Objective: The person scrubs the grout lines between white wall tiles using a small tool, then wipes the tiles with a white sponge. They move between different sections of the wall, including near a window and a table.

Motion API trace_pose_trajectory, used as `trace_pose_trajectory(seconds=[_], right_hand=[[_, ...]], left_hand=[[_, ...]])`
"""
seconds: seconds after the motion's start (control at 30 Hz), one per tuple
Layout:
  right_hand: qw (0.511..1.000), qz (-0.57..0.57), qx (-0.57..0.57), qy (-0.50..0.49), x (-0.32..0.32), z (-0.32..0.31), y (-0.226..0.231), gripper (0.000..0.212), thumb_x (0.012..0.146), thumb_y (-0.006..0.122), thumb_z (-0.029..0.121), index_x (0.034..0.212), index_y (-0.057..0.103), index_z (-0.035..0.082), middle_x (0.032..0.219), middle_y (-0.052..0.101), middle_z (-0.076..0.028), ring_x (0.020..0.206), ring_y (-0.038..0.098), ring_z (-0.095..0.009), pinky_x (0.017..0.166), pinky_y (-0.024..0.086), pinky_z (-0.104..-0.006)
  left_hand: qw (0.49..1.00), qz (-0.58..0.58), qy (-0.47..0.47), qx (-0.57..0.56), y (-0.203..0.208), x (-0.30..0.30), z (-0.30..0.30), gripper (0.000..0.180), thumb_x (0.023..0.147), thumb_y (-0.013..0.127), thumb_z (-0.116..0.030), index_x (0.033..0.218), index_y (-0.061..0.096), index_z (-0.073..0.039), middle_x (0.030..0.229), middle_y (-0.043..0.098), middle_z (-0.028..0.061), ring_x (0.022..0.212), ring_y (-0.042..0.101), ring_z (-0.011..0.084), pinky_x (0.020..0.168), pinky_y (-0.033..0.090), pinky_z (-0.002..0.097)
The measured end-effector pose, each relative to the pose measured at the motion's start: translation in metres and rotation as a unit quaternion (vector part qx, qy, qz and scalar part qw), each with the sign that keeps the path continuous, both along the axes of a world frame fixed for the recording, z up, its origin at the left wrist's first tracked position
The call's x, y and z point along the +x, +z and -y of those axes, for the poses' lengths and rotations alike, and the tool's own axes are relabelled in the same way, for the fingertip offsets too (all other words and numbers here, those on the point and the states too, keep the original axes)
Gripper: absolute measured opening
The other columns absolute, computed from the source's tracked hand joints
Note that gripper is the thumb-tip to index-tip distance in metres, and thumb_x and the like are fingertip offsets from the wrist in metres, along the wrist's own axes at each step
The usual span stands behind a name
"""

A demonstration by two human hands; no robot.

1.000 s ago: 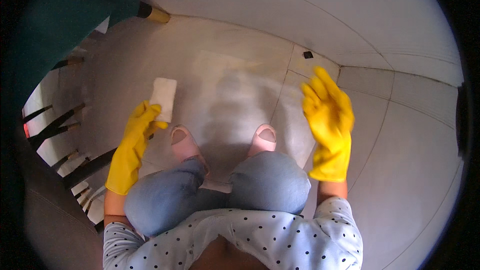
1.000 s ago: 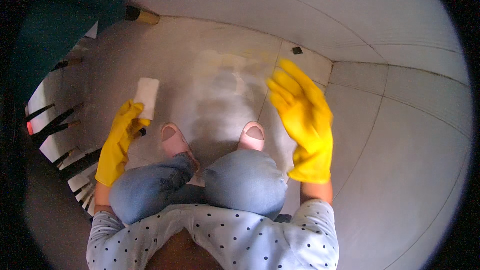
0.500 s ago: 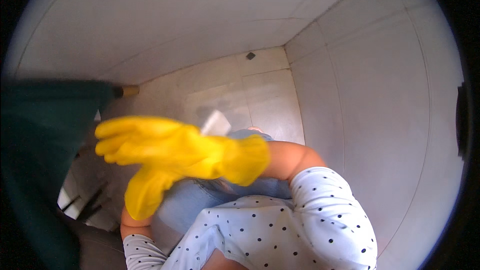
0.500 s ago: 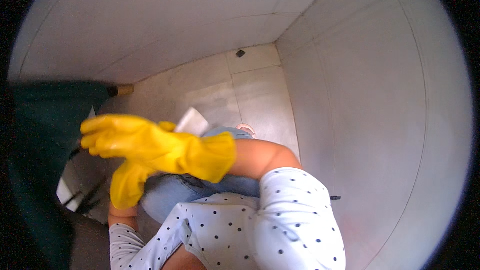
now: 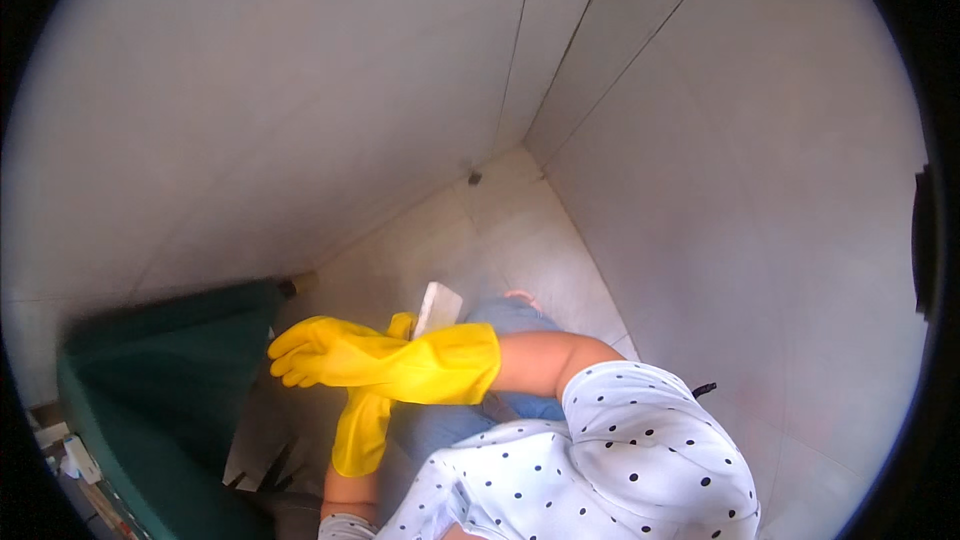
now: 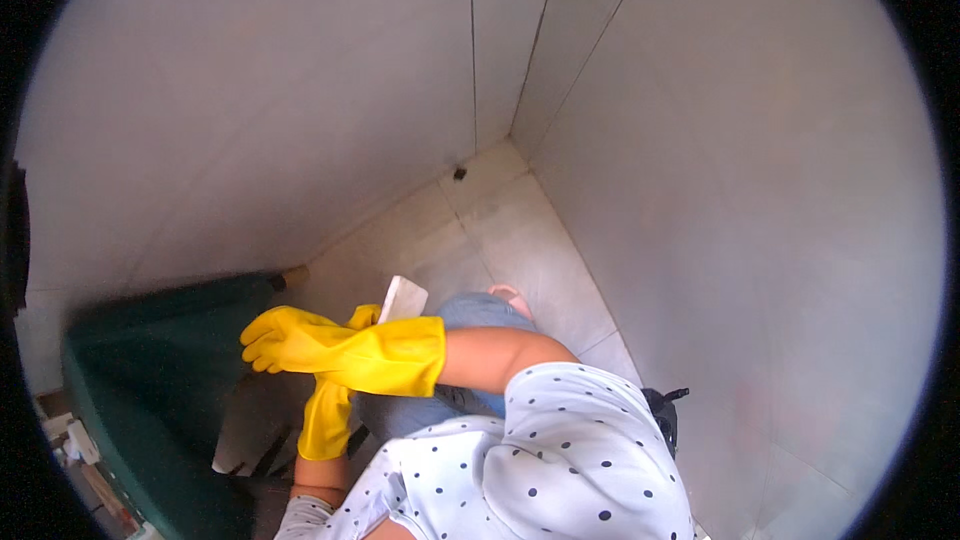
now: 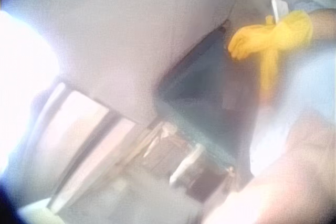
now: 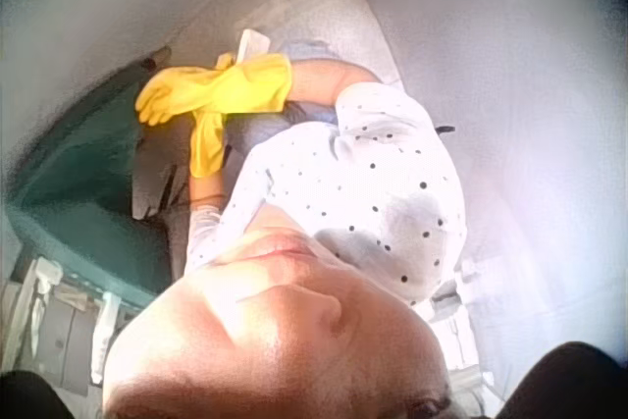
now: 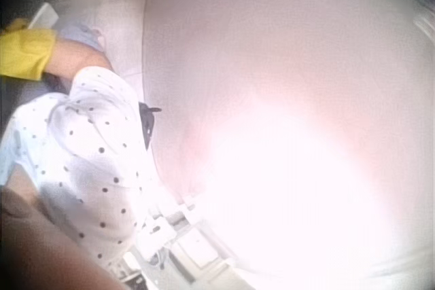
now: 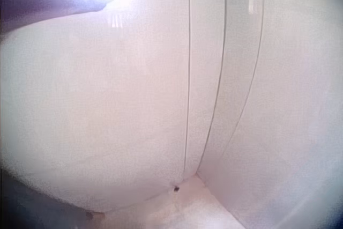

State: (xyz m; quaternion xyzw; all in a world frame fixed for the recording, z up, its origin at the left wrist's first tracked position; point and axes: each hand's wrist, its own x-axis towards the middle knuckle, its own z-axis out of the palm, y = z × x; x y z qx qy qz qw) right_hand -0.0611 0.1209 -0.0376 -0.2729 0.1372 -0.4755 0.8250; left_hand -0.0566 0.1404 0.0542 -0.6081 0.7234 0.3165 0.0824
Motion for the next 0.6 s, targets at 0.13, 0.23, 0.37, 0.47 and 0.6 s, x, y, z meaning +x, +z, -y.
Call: trace_pose_trajectory(seconds=[0.13, 0.23, 0.37, 0.47, 0.6], right_hand=[[0.942, -0.318, -0.060, -0.089, -0.116, 0.030, 0.106, 0.039, 0.099, 0.057, 0.024, 0.131, 0.055, 0.002, 0.133, 0.058, -0.015, 0.122, 0.057, -0.027, 0.103, 0.046, -0.0327], [0.901, -0.386, -0.090, -0.176, -0.177, 0.056, 0.154, 0.041, 0.094, 0.062, 0.018, 0.131, 0.055, 0.000, 0.129, 0.062, -0.014, 0.120, 0.059, -0.025, 0.102, 0.046, -0.0330], [0.829, -0.486, -0.086, -0.263, -0.244, 0.062, 0.211, 0.047, 0.093, 0.061, 0.019, 0.133, 0.051, -0.005, 0.130, 0.060, -0.020, 0.123, 0.057, -0.030, 0.104, 0.045, -0.0362], [0.791, -0.581, -0.013, -0.192, -0.256, 0.031, 0.291, 0.051, 0.093, 0.064, 0.025, 0.134, 0.051, -0.002, 0.135, 0.056, -0.018, 0.126, 0.054, -0.028, 0.105, 0.043, -0.0352], [0.800, -0.588, 0.108, -0.058, -0.262, -0.012, 0.357, 0.057, 0.091, 0.067, 0.037, 0.133, 0.054, 0.001, 0.137, 0.054, -0.016, 0.127, 0.051, -0.028, 0.107, 0.040, -0.0343]], left_hand=[[0.974, -0.154, 0.146, 0.080, 0.009, -0.010, 0.016, 0.045, 0.092, 0.065, -0.030, 0.130, 0.054, -0.010, 0.107, 0.069, 0.0071, 0.096, 0.068, 0.0217, 0.089, 0.048, 0.0325], [0.883, -0.349, 0.283, 0.137, 0.010, -0.002, 0.021, 0.039, 0.092, 0.065, -0.029, 0.124, 0.057, -0.008, 0.104, 0.069, 0.0069, 0.088, 0.070, 0.0177, 0.084, 0.048, 0.0285], [0.855, -0.402, 0.319, 0.069, 0.082, -0.031, 0.025, 0.036, 0.092, 0.064, -0.027, 0.120, 0.058, -0.006, 0.104, 0.069, 0.0073, 0.085, 0.070, 0.0166, 0.082, 0.049, 0.0265], [0.868, -0.367, 0.332, 0.030, 0.149, -0.041, 0.014, 0.040, 0.093, 0.067, -0.028, 0.124, 0.055, -0.004, 0.107, 0.066, 0.0092, 0.091, 0.066, 0.0171, 0.087, 0.047, 0.0277], [0.831, -0.451, 0.313, 0.091, 0.219, -0.059, -0.010, 0.046, 0.092, 0.068, -0.034, 0.126, 0.056, -0.006, 0.114, 0.065, 0.0088, 0.100, 0.065, 0.0171, 0.089, 0.048, 0.0284]])
